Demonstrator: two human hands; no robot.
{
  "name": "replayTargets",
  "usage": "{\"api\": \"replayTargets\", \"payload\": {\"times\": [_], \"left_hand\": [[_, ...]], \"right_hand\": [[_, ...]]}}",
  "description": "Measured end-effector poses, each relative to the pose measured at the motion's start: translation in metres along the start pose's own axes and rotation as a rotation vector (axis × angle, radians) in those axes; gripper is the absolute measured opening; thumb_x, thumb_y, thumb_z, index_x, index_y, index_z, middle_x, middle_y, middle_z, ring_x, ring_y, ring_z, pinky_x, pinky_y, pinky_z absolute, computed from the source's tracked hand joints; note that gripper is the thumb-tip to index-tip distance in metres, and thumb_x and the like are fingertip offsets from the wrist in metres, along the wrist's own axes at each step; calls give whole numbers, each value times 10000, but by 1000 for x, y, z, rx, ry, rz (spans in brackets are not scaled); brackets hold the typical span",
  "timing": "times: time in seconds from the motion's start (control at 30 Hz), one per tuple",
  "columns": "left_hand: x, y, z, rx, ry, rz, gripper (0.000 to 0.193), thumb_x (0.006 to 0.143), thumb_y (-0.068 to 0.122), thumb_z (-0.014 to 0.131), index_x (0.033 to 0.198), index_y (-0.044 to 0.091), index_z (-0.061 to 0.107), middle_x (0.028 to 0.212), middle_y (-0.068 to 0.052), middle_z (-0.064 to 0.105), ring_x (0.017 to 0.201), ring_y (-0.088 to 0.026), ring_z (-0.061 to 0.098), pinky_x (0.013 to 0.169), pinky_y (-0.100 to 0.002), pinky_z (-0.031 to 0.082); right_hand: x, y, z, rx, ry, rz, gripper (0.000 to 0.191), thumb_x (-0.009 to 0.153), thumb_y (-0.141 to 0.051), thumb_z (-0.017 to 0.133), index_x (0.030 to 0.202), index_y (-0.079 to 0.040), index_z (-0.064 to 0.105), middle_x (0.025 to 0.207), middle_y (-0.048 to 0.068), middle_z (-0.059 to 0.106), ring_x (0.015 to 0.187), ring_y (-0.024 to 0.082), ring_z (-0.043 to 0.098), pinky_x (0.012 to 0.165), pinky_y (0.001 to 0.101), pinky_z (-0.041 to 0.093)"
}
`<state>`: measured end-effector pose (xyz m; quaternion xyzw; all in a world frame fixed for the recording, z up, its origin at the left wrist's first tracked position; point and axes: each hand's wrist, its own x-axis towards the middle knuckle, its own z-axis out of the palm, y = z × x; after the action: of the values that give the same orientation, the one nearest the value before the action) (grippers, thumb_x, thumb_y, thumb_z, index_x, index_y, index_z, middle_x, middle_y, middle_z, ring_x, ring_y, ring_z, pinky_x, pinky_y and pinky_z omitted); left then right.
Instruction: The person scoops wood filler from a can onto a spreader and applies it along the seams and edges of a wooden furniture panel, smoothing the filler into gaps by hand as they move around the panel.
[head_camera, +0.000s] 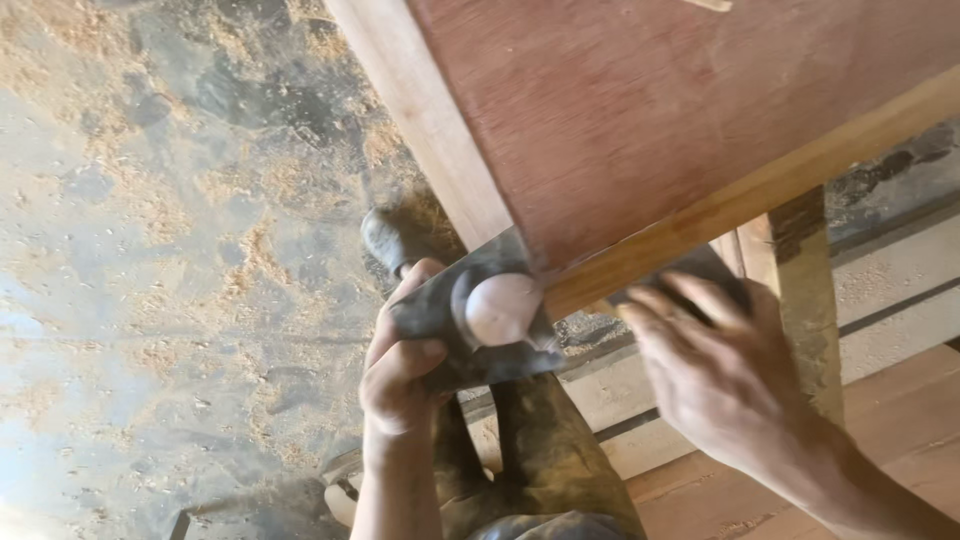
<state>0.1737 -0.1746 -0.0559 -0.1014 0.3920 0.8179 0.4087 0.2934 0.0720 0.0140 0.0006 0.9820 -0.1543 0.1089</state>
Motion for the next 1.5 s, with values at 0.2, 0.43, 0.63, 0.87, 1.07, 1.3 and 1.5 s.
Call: {"api": "replayTargets", "payload": {"times": [0.2, 0.43, 0.63, 0.87, 1.07, 1.3, 1.5], "left_hand": [[25, 22, 13, -119, -51, -224, 509, 715, 135, 543, 1198, -25, 522, 1028, -143, 592, 930, -246, 582, 811, -325, 508], [33, 40, 28, -86, -170, -284, 428, 785, 63, 501, 1197, -40, 550, 1021, -113, 620, 950, -196, 580, 854, -287, 501], [32, 28, 36, 83, -25, -300, 410, 801, 61, 500, 1201, 1, 561, 1010, -56, 620, 936, -139, 572, 826, -250, 488], [58, 34, 28, -49, -45, -295, 368, 784, 96, 469, 1097, -71, 566, 901, -135, 628, 804, -253, 625, 732, -368, 600], [62, 44, 15, -147, 220, -134, 606, 714, 64, 470, 1313, -25, 498, 1164, -198, 618, 1040, -305, 671, 936, -455, 599], [53, 34, 15, -150, 195, -110, 598, 735, 74, 474, 1313, -74, 507, 1141, -194, 622, 1059, -303, 645, 971, -418, 560], [55, 24, 12, -118, -25, 38, 580, 750, 116, 488, 1284, -109, 505, 1067, -183, 601, 1029, -287, 622, 958, -384, 545]], "right_hand": [[12, -27, -32, 159, 114, -85, 194, 922, -134, 709, 1107, -83, 744, 1107, 78, 769, 1158, 281, 674, 1037, 503, 435], [33, -46, -45, 130, 98, -135, 204, 881, -125, 748, 1078, -77, 759, 1070, 86, 772, 1109, 311, 698, 995, 528, 461], [35, -48, -51, 209, 5, -110, 188, 849, -57, 720, 1031, -16, 743, 1026, 114, 781, 1054, 293, 727, 909, 488, 527], [25, -32, -44, 342, -71, -33, 173, 883, -54, 706, 1050, -63, 747, 1064, 104, 775, 972, 213, 744, 879, 395, 578], [22, -2, -7, -32, 77, -33, 165, 940, -120, 727, 1085, -44, 749, 1116, 108, 775, 1089, 261, 672, 962, 489, 449], [13, 22, 15, -92, 71, -16, 179, 966, -149, 714, 1119, -63, 748, 1180, 76, 772, 1167, 269, 658, 1033, 534, 391], [2, 52, 15, -95, 81, -35, 195, 989, -113, 683, 1167, -56, 738, 1183, 104, 769, 1165, 260, 643, 1064, 532, 391]]}}
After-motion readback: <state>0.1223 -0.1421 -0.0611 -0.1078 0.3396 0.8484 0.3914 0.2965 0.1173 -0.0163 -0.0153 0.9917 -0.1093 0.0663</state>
